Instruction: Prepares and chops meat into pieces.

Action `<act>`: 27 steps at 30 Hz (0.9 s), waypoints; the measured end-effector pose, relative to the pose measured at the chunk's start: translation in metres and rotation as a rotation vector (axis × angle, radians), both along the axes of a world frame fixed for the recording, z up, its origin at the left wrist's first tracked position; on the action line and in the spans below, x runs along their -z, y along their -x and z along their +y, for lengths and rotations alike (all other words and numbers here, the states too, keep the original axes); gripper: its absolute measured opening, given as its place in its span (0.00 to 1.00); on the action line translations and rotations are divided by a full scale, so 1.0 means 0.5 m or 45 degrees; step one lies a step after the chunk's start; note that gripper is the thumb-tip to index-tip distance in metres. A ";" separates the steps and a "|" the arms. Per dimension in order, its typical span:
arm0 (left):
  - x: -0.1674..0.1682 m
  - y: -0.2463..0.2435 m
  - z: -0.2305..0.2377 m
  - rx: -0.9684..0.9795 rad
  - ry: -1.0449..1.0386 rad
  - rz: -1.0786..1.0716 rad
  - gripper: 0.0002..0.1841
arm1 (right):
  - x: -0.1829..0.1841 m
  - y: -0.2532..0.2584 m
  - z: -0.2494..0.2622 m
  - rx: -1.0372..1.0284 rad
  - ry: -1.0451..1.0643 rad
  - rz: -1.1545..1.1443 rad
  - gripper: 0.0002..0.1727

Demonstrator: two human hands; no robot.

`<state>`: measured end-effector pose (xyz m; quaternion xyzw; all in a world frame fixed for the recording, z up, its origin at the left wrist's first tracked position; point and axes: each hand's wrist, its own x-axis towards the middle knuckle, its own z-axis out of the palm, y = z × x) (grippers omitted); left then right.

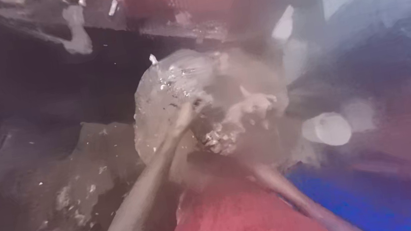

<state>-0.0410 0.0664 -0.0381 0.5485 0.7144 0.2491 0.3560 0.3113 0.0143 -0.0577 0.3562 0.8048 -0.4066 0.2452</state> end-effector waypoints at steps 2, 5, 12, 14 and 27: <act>0.054 -0.094 0.075 0.189 0.166 0.125 0.23 | -0.006 0.015 0.013 -0.037 0.048 0.055 0.30; 0.109 -0.224 0.132 0.310 0.194 0.325 0.29 | -0.017 0.048 0.028 -0.069 0.190 0.043 0.31; 0.018 -0.235 0.124 0.466 0.250 -0.010 0.15 | 0.028 0.069 0.041 0.161 0.342 0.218 0.27; -0.066 -0.199 0.051 0.186 0.148 -0.281 0.20 | 0.015 0.050 0.041 0.294 0.319 0.180 0.29; 0.139 -0.177 -0.321 -0.957 0.295 -0.725 0.32 | -0.106 0.101 0.021 0.719 -0.122 0.942 0.37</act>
